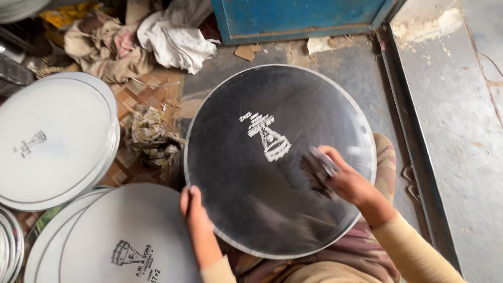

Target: The person sits on the floor and wipes the surface of several round plates using a cloth. They handle the plates one at a time, wiping both sides and stacking them as they finish.

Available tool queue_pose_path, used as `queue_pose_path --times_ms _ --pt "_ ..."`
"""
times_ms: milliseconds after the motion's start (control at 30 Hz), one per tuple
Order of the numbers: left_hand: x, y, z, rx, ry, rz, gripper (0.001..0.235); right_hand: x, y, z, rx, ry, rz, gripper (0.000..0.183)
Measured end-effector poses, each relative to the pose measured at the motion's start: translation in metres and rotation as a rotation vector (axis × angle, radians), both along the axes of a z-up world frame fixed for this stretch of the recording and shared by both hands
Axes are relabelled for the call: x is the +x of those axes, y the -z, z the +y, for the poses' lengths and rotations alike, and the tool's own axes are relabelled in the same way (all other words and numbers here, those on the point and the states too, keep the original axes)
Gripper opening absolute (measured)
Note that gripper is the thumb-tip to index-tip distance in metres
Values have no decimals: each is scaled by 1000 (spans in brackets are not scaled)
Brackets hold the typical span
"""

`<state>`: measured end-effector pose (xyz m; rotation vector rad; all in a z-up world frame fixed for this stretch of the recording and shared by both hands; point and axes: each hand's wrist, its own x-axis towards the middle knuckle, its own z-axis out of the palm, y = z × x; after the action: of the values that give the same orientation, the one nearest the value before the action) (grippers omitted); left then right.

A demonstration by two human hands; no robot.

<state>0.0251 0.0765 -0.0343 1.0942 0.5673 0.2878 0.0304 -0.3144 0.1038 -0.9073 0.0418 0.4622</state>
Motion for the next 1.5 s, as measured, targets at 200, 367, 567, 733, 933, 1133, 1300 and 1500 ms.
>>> queue_pose_path --times_ms 200,367,567,733,933,1133,1300,1500 --pt "10 -24 -38 914 161 136 32 42 18 14 19 25 160 54" --pt "12 -33 -43 1043 138 70 32 51 36 10 -5 68 106 48" --pt "16 -21 -45 837 168 40 28 48 35 28 -1269 171 -670 32" --pt "14 -19 -46 889 192 137 29 51 23 38 -1587 227 -1003 44" --pt "17 -27 -47 883 164 48 26 43 14 50 -1730 -14 -1113 57" --pt "13 -25 -50 840 163 22 21 44 32 61 -1839 87 -1136 70" --pt "14 -23 -51 859 175 76 24 24 48 78 -1680 -98 -1268 30" --pt "19 -16 -58 920 184 116 30 40 43 78 -1306 -315 -1468 10"
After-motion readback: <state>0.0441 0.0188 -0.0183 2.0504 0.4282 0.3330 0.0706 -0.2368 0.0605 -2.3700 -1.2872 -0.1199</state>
